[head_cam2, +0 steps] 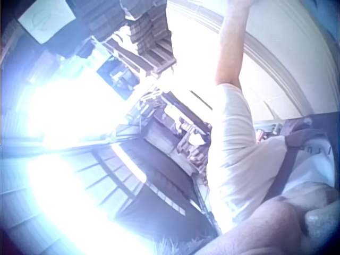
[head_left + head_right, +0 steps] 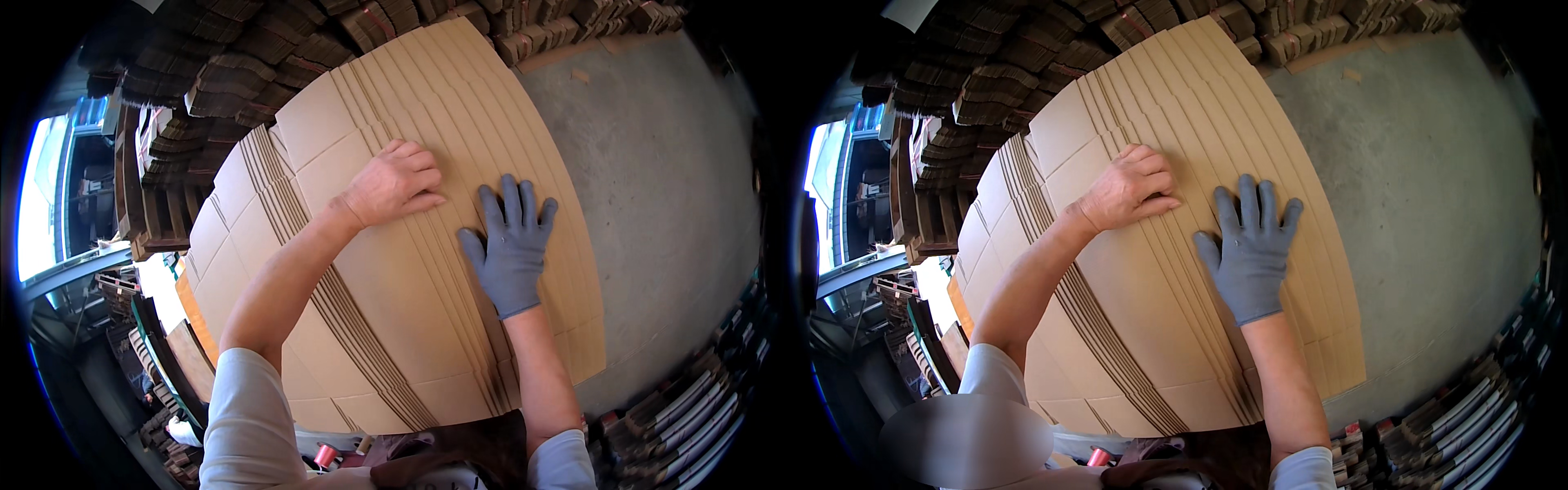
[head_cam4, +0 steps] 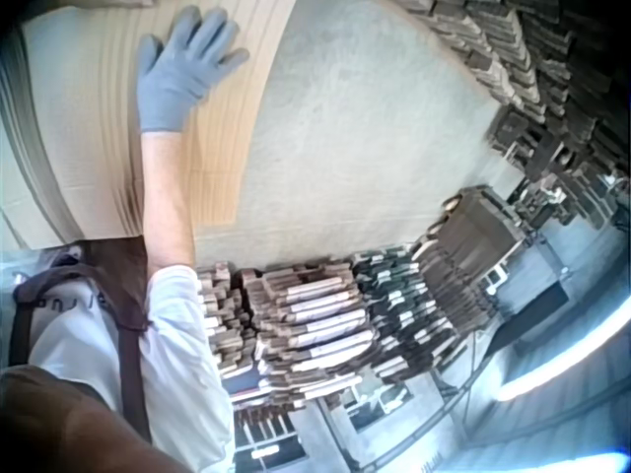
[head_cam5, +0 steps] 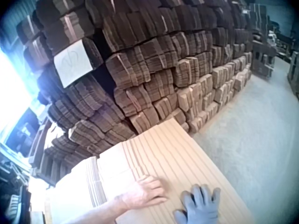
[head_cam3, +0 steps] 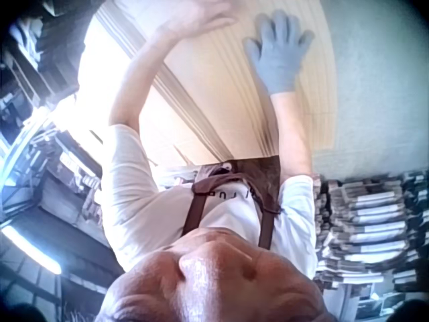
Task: The person repeatedly aligns and stacks flat cardboard sheets on a table, smoothing the edges with both hands. They occasionally retrieve additional sheets from a nearby stack and continue aligning them. The person also briefly picks up a small plastic-wrapped item from the floor.
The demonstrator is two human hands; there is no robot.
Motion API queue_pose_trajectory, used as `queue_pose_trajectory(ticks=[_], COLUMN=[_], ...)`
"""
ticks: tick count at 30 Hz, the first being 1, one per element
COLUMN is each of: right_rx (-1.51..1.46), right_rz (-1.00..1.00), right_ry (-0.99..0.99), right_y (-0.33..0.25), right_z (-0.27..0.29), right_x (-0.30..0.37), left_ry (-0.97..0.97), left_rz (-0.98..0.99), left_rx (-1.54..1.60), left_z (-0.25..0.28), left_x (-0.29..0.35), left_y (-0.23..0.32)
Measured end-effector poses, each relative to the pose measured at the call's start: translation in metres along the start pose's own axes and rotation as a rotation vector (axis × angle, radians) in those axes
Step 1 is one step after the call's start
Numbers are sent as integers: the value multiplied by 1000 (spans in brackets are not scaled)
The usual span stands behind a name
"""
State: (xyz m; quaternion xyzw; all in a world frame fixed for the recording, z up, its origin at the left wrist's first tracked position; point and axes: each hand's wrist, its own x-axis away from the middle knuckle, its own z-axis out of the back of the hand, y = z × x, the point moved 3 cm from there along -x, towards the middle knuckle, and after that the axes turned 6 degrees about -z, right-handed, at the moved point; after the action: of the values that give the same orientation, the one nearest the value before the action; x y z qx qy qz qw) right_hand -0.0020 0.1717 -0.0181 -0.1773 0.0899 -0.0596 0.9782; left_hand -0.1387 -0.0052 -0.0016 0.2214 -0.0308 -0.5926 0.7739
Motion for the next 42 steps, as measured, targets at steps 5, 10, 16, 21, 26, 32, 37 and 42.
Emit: queue_pose_trajectory(ticks=[5, 10, 16, 21, 26, 32, 37, 42], right_rx=[-5, -16, -36, -203, -347, -178, -163, -222], right_rz=[0, -3, -13, 17, -221, -297, -217, -135], right_ry=[-3, -10, -12, 46, 69, 28, -3, -65], right_y=[0, -2, -2, 10, 54, 75, 56, 36], right_z=[-1, -3, -3, -2, 23, 41, 45, 49], right_x=[0, -1, 0, 5, 51, 122, 140, 142], left_ry=[2, -7, 0, 18, 57, 9, -30, -51], left_rz=[10, 33, 27, 34, 67, 45, -30, -51], left_rx=[6, 20, 22, 16, -30, 23, 114, 146], left_z=[0, 1, 0, 0, 10, -10, -31, -40], left_x=[2, 5, 6, 7, 6, 26, 23, 23], left_y=[-2, -2, -2, -2, 12, 81, 125, 132])
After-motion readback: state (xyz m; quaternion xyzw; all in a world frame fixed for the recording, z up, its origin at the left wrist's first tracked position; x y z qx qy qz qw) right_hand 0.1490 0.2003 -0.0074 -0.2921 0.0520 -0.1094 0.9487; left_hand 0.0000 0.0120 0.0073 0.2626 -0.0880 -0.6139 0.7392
